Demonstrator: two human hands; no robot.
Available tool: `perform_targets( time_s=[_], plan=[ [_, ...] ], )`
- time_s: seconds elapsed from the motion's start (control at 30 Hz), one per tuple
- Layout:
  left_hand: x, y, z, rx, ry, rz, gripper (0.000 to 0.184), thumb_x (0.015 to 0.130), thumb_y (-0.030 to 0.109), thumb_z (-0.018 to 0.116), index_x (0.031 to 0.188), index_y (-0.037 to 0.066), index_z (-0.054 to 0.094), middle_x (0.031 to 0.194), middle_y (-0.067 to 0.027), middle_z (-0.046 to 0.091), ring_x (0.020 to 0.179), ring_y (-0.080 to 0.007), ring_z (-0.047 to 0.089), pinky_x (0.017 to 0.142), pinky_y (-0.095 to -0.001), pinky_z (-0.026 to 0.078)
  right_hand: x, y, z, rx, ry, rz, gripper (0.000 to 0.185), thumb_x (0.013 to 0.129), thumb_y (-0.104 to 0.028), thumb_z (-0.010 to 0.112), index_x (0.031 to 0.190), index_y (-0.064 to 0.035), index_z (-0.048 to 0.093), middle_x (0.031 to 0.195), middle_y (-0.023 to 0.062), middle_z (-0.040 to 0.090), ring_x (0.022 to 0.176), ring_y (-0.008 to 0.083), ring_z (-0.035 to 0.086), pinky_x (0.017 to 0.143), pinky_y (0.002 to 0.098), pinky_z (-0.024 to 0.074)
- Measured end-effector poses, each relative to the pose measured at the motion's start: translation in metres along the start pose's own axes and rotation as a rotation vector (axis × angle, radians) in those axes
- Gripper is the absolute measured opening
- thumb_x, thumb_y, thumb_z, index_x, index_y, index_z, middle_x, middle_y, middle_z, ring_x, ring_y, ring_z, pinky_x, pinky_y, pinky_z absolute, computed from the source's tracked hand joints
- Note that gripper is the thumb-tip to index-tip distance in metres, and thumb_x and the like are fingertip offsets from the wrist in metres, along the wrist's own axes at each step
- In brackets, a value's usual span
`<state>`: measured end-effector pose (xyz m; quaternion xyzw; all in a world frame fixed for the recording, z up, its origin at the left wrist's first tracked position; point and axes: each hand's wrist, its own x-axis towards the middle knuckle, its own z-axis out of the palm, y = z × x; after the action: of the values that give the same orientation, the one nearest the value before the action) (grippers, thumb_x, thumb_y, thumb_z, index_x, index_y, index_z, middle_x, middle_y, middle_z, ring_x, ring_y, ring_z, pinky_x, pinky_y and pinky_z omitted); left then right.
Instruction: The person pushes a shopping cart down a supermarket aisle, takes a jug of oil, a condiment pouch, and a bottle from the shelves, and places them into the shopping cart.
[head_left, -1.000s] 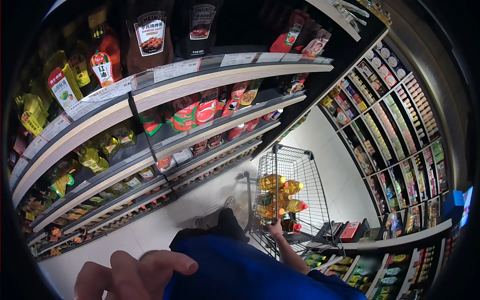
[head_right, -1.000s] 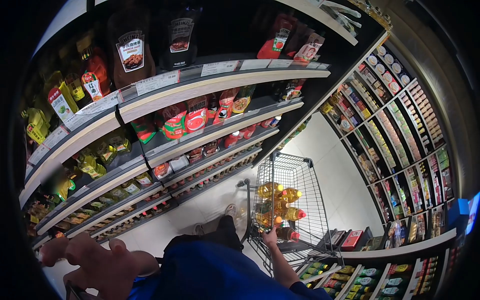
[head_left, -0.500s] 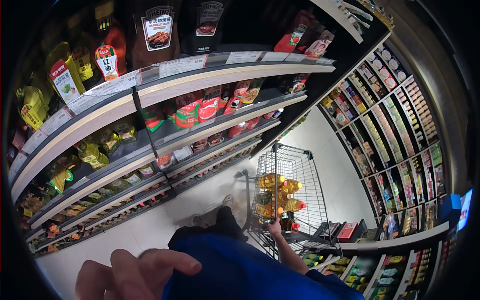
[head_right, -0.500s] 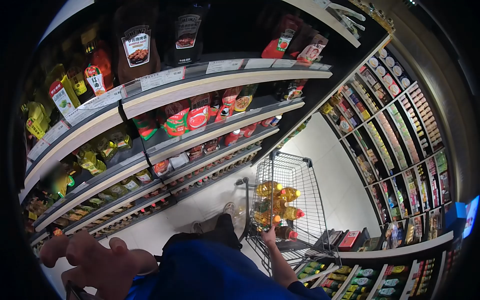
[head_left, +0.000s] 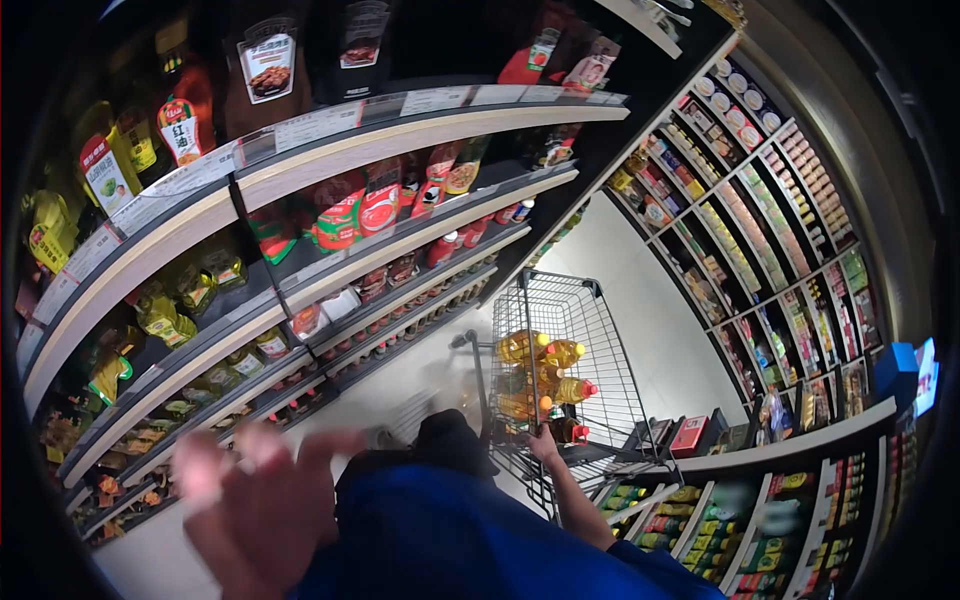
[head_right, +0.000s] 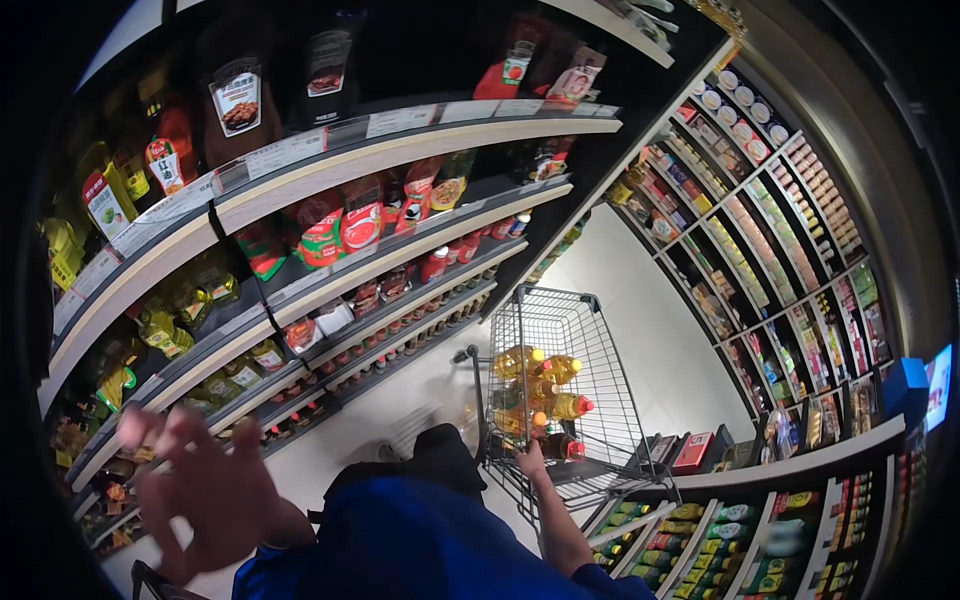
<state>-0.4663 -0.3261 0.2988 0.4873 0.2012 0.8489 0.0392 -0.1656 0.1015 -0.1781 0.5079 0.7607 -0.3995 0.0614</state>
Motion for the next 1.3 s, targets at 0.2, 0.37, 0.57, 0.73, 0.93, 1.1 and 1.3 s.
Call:
perform_targets(
  time_s=[0.2,0.37,0.57,0.73,0.93,1.1,1.3],
  plan=[
    [-0.019,-0.106,-0.019,-0.45,0.299,-0.338,0.081,0.097,0.065,0.023,0.142,0.001,0.045,0.157,-0.017,0.03,0.141,-0.0317,0.037,0.115,-0.0568,0.026,-0.055,-0.02,-0.058,-0.099,-0.133,-0.035,0.054,0.089,-0.033,0.068,0.129,0.001,0.055,0.115,0.0195,0.067,0.109,0.0265,0.063,0.096,0.0365,0.0479],
    [-0.042,-0.129,0.018,-0.554,0.442,-0.569,0.076,0.096,0.069,0.026,0.14,0.012,0.052,0.159,-0.0127,0.03,0.146,-0.0315,0.025,0.118,-0.0584,0.01,-0.084,0.009,-0.103,-0.226,-0.156,-0.066,0.049,0.089,-0.034,0.066,0.122,0.0022,0.062,0.113,0.0227,0.069,0.11,0.0341,0.066,0.095,0.0402,0.0502],
    [-0.064,-0.121,0.074,-0.59,0.388,-0.632,0.082,0.097,0.067,0.02,0.153,0.007,0.03,0.16,-0.0104,0.027,0.145,-0.0309,0.026,0.117,-0.0553,0.019,-0.136,0.049,-0.131,-0.314,-0.109,-0.067,0.035,0.091,-0.032,0.062,0.109,-0.0024,0.068,0.104,0.0206,0.072,0.101,0.0357,0.068,0.087,0.0429,0.0525],
    [-0.088,-0.1,0.115,-0.559,0.372,-0.65,0.089,0.095,0.071,0.02,0.155,0.006,0.025,0.161,-0.0113,0.024,0.146,-0.0323,0.025,0.117,-0.0571,0.019,-0.159,0.062,-0.118,-0.471,0.022,-0.286,0.032,0.088,-0.035,0.066,0.102,-0.0057,0.07,0.105,0.017,0.069,0.105,0.0328,0.064,0.101,0.0466,0.042],
    [-0.107,-0.059,0.142,-0.551,0.343,-0.574,0.09,0.095,0.071,0.019,0.156,0.006,0.022,0.162,-0.0132,0.021,0.146,-0.0351,0.024,0.116,-0.0599,0.018,-0.182,0.081,-0.09,-0.563,0.202,-0.436,0.027,0.088,-0.034,0.064,0.102,-0.0108,0.069,0.119,0.0152,0.061,0.123,0.0348,0.049,0.113,0.0519,0.0285],
    [-0.119,-0.018,0.15,-0.539,0.326,-0.499,0.091,0.094,0.073,0.018,0.154,0.006,0.027,0.161,-0.0139,0.024,0.145,-0.035,0.025,0.116,-0.059,0.019,-0.222,0.066,-0.089,-0.453,0.343,-0.455,0.042,0.085,-0.026,0.066,0.12,-0.0028,0.057,0.14,0.0255,0.044,0.134,0.0451,0.036,0.107,0.0556,0.0363],
    [-0.14,0.043,0.147,-0.441,0.463,-0.519,0.072,0.097,0.066,0.032,0.143,0.011,0.046,0.149,-0.0146,0.039,0.131,-0.0326,0.042,0.11,-0.0586,0.031,-0.261,0.07,-0.093,-0.461,0.344,-0.148,0.04,0.087,-0.024,0.062,0.115,0.0034,0.057,0.118,0.0254,0.06,0.11,0.0389,0.058,0.103,0.0518,0.0387]
  ],
)
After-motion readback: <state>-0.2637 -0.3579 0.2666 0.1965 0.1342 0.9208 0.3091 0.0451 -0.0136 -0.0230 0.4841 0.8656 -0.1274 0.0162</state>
